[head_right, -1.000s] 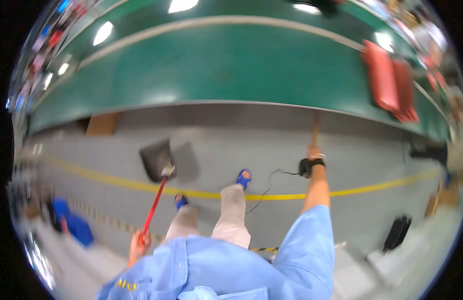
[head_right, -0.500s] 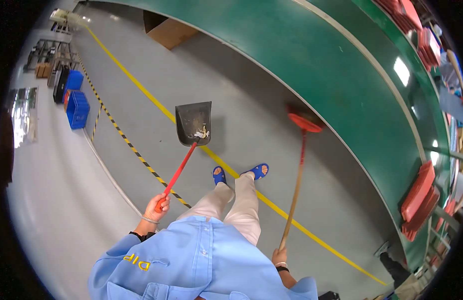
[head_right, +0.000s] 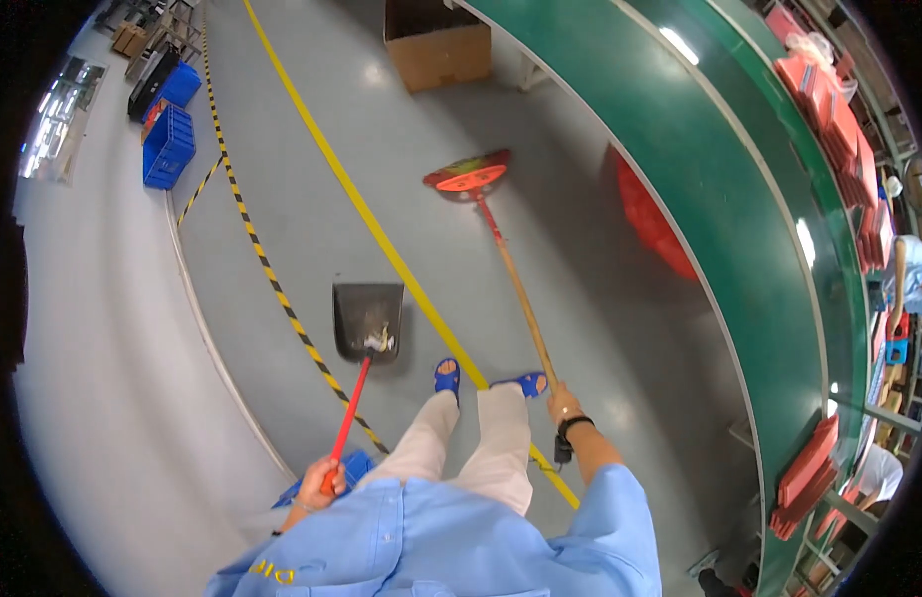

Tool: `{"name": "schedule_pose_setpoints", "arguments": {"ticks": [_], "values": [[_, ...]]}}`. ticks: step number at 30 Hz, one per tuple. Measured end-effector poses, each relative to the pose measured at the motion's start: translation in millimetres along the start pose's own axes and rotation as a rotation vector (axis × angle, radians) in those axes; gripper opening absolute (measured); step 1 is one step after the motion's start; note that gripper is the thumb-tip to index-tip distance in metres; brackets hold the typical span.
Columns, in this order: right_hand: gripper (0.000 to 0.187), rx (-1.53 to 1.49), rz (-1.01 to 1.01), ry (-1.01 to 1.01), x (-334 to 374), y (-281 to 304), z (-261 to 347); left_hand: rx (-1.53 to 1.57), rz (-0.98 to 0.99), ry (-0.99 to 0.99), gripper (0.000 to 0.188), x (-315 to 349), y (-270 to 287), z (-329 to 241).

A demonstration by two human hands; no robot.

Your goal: Sweeping the floor of an electronics factory using a broom and dustpan.

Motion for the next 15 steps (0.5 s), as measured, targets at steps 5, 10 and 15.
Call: {"name": "schedule_pose_setpoints", "arguments": {"ticks": [5, 10, 15], "values": [[0.031, 0.103, -0.04, 0.072, -84, 105, 124, 0.122, -0.078, -0.01, 0.008, 39, -25, 11], [0.041, 0.107, -0.045, 0.193, -64, 165, 248, 0.258, -0.075, -0.02, 0.008, 70, -5, 13], [0.045, 0.179, -0.138, 0.248, 34, 175, 263, 0.44, 0.06, -0.082, 0.008, 35, 23, -40]]}}
Point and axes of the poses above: each hand's wrist, its own x-axis away from the middle knuckle, its own y-axis out of the back of the hand, z = x × y, the point moved 10 cm from there along -x, towards the middle knuckle, and after that the axes turned 6 degrees about x, right-handed, at the moved point
